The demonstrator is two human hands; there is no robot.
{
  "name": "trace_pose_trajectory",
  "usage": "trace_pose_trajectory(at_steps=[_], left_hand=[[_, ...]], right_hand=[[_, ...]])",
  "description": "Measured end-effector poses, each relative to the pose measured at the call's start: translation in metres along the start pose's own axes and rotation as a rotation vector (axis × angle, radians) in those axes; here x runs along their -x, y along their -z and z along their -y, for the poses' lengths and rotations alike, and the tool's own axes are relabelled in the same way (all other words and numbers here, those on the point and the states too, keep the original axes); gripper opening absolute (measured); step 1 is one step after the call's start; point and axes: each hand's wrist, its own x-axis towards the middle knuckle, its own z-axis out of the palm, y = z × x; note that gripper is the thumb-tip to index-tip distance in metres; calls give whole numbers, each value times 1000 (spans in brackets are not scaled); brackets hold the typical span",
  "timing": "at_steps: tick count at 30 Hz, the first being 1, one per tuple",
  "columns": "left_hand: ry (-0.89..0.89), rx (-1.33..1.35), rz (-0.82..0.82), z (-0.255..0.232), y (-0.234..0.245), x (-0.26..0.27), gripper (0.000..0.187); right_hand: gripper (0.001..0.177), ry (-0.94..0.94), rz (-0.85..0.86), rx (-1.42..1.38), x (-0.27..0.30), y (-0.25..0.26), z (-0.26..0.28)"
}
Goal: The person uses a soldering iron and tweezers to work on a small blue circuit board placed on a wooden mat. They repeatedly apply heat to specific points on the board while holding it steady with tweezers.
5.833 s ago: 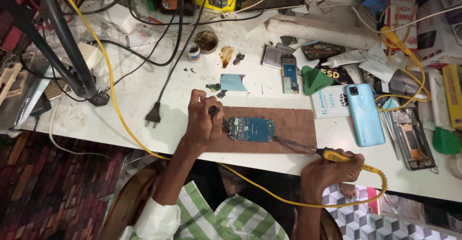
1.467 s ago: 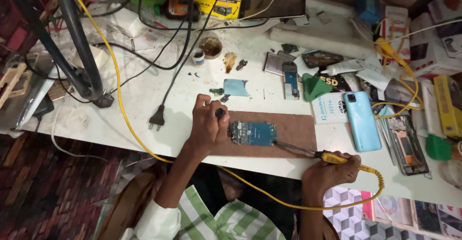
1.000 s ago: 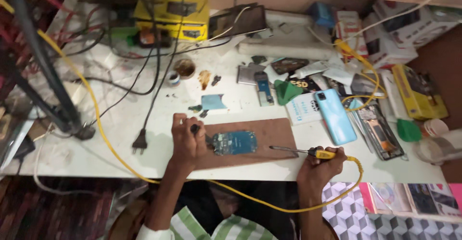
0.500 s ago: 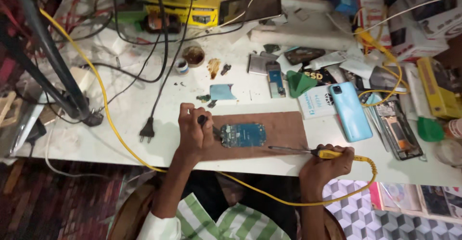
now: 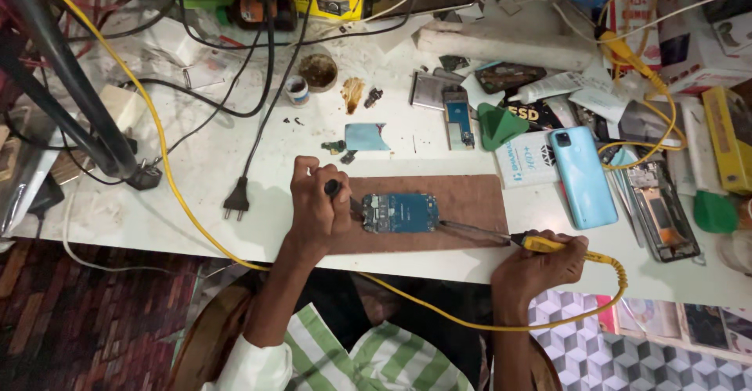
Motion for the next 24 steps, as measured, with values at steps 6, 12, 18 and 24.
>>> trace_pose_trajectory(at_steps=[6, 12, 18, 24], left_hand=[[-9, -25, -5, -3, 4, -4, 17], [22, -5, -8, -7, 4, -7, 14], [-1, 12, -13, -10, 5, -9, 12], [42, -1, -14, -9, 5, -5, 14]], right_hand=[[36, 2, -10, -18, 1, 0, -3], [33, -15, 1, -9, -2, 2, -4], [33, -11, -29, 16, -6, 2, -6], [34, 0, 1, 9, -3, 6, -7]])
